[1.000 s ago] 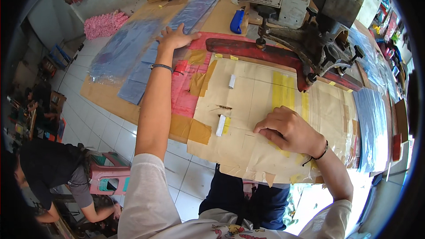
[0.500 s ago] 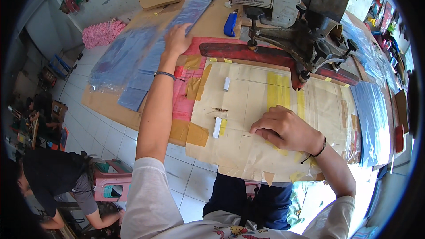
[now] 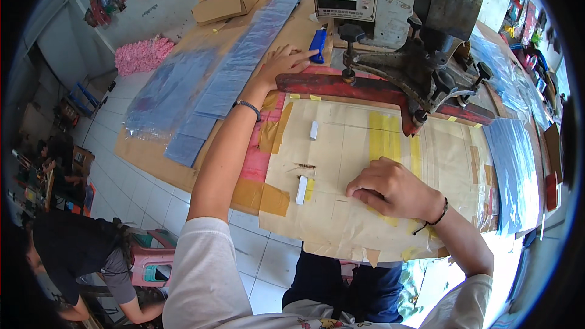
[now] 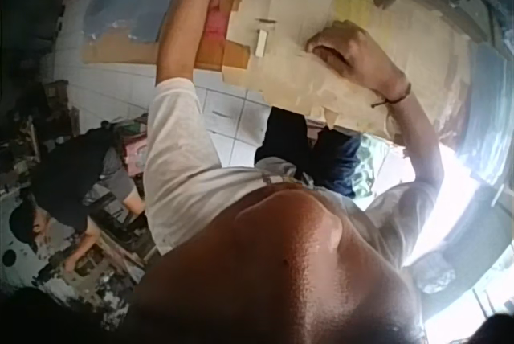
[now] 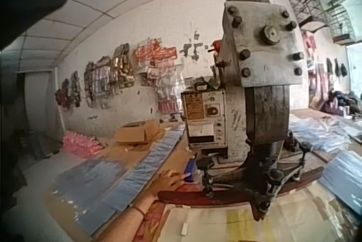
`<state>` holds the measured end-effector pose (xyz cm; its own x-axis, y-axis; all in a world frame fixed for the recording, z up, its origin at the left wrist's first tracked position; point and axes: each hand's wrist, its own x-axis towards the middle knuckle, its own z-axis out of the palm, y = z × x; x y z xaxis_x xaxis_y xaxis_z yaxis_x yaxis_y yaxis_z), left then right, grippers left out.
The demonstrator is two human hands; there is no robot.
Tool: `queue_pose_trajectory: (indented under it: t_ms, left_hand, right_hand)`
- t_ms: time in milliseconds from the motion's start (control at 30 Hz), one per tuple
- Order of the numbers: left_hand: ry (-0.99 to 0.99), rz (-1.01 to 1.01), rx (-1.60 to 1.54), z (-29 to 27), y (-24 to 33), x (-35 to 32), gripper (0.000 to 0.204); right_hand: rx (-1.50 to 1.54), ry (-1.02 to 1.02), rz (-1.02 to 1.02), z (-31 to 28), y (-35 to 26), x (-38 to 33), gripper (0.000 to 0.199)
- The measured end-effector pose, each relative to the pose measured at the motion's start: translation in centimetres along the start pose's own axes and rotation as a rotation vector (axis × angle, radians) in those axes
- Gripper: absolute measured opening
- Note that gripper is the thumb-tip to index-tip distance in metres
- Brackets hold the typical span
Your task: The person sets alignment guides by pressing tape onto the work table, then lifts and fits plastic sheets onto the heat sealing machine.
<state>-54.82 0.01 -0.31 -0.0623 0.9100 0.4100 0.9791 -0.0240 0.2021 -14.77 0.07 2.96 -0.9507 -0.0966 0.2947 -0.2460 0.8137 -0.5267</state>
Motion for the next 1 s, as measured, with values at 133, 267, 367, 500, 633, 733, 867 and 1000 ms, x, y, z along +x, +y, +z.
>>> queue_pose_trajectory:
  t_ms: [133, 267, 367, 500, 633, 733, 867, 1000]
  left_hand:
    - [-0.059, 0.025, 0.022, 0.7, -1.4, 0.3, 0.042]
    - [-0.065, -0.065, 0.026, 1.1, -1.3, 1.4, 0.044]
    - [-0.041, -0.084, 0.009, 0.7, -0.4, 1.8, 0.05]
    - [-0.051, -0.187, 0.134, 0.8, -1.1, 1.9, 0.055]
    - [0.014, -0.192, 0.137, 1.6, -1.8, 2.4, 0.059]
    - [0.054, -0.196, 0.16, 2.3, -2.3, 2.7, 0.058]
    - [0.13, -0.174, 0.114, 2.8, -3.5, 3.0, 0.056]
    - [0.165, -0.153, 0.094, 2.5, -4.5, 3.1, 0.049]
  right_hand:
    - [0.042, 0.01, -0.012, 0.3, 0.1, 0.4, 0.011]
    - [0.012, 0.003, 0.028, 0.2, 0.0, 0.5, 0.012]
    - [0.02, 0.011, 0.039, 0.3, 0.2, 0.6, 0.012]
    - [0.02, -0.002, 0.036, 0.2, -0.2, 1.3, 0.014]
    - [0.0, -0.038, 0.072, 0.0, -0.3, 1.3, 0.015]
    - [0.005, -0.039, 0.091, 0.0, -0.1, 1.4, 0.016]
    - [-0.016, -0.061, 0.102, -0.1, 0.2, 1.3, 0.016]
    - [-0.234, 0.087, 0.151, -0.2, -0.5, 1.9, 0.017]
